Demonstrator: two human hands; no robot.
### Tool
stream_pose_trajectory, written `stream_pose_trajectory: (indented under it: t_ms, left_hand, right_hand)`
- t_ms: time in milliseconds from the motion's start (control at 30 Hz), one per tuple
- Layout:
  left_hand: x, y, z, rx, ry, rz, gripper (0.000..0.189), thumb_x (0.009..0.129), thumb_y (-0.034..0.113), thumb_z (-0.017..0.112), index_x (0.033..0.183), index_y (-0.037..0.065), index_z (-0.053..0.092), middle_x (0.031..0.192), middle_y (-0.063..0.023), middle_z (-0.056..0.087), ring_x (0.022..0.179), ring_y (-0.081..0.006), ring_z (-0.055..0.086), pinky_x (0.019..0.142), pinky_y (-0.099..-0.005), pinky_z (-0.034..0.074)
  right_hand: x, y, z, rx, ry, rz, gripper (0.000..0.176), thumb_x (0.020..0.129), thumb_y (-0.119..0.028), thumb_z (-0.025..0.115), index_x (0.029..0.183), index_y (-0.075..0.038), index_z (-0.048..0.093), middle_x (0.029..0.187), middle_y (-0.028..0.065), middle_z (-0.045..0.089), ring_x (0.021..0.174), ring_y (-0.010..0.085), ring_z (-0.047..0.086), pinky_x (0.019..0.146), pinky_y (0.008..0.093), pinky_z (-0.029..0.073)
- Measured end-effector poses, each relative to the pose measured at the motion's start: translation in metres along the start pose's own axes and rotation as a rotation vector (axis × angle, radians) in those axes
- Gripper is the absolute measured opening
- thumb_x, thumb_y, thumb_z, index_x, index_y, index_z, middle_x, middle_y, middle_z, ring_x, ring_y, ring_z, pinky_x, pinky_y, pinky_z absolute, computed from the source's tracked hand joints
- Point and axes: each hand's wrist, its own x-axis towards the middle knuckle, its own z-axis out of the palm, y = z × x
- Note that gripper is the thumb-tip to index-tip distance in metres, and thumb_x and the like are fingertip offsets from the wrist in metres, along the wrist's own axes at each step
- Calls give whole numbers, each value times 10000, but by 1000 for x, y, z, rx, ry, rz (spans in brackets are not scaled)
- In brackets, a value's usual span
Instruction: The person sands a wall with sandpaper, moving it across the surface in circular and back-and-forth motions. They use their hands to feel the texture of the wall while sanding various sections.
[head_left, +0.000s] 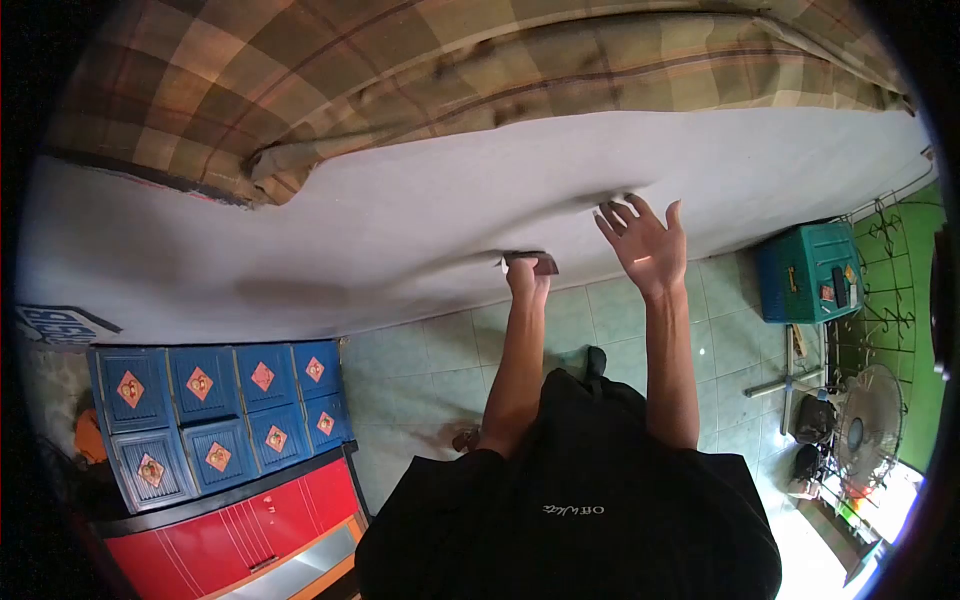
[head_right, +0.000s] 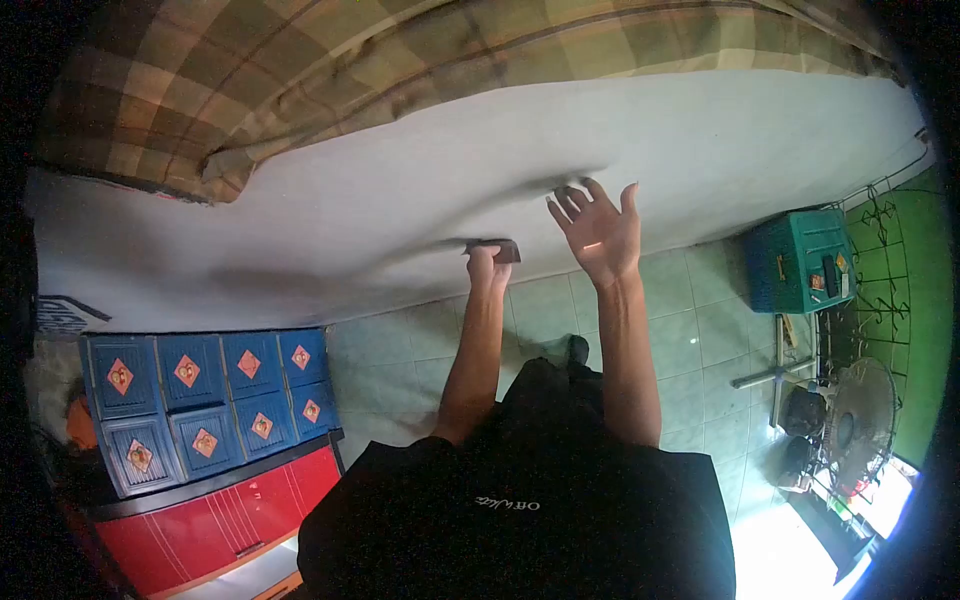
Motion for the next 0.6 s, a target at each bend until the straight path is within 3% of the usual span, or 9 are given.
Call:
stream_pose_trajectory:
  t_ms: [67, 133, 267, 333, 433, 533, 567, 600]
  left_hand:
    - [-22, 1, 14, 3, -104, 4, 476, 691, -155, 389, 1117, 23, 503, 1127, -96, 523, 1080, -273, 514, 975, -435, 424]
    - [-53, 8, 33, 48, -232, 86, 560, 671, -150, 375, 1179, 62, 479, 1121, -62, 521, 1032, -232, 521, 928, -375, 436]
    - [-49, -5, 48, 144, -19, 161, 515, 674, -148, 391, 1146, 37, 486, 1116, -92, 530, 1061, -265, 522, 934, -379, 443]
    - [0, -19, 2, 113, 34, 100, 512, 675, -151, 391, 1140, 39, 488, 1117, -88, 528, 1064, -264, 519, 933, -377, 442]
    - [-9, -16, -4, 112, 85, -30, 496, 685, -157, 388, 1124, 50, 494, 1092, -74, 526, 1060, -250, 518, 920, -370, 446]
    - [-62, -7, 24, 177, -208, 157, 434, 710, -135, 414, 1095, 49, 495, 1014, -52, 514, 971, -220, 532, 911, -360, 428]
    - [-66, -8, 29, 174, -200, 159, 434, 710, -135, 414, 1095, 49, 495, 1014, -52, 514, 971, -220, 532, 911, -360, 428]
    - [-84, -1, 56, 266, -75, 161, 290, 739, -109, 390, 964, 61, 454, 852, -27, 474, 795, -182, 495, 730, -324, 407]
  right_hand:
    - [4, -7, 1, -1, -10, -8, 805, 957, -573, 214, 1397, 94, 115, 1332, 258, 305, 1303, 357, 271, 1140, 487, 196]
    - [2, -5, 2, -3, -11, 22, 799, 955, -578, 224, 1380, 95, 160, 1328, 251, 317, 1295, 354, 283, 1139, 479, 198]
    - [4, -3, -1, -40, -57, 25, 798, 948, -590, 234, 1353, 97, 204, 1297, 242, 345, 1277, 347, 303, 1134, 472, 210]
    - [2, -3, 5, -12, 30, 8, 674, 962, -549, 265, 1165, 83, 382, 1188, 251, 418, 1183, 362, 376, 1122, 490, 242]
    - [6, -5, -4, -51, -2, 16, 777, 944, -591, 267, 1302, 98, 267, 1217, 222, 402, 1227, 334, 347, 1124, 462, 234]
    - [4, -5, -2, -48, -19, 23, 775, 944, -589, 276, 1303, 98, 266, 1233, 225, 392, 1229, 334, 346, 1123, 461, 237]
    - [4, -4, -2, -50, -16, 31, 775, 944, -589, 276, 1303, 98, 266, 1233, 225, 392, 1229, 334, 346, 1123, 461, 237]
    - [4, -4, -3, -58, -23, 30, 773, 943, -591, 273, 1293, 98, 280, 1223, 225, 403, 1221, 335, 355, 1121, 461, 242]
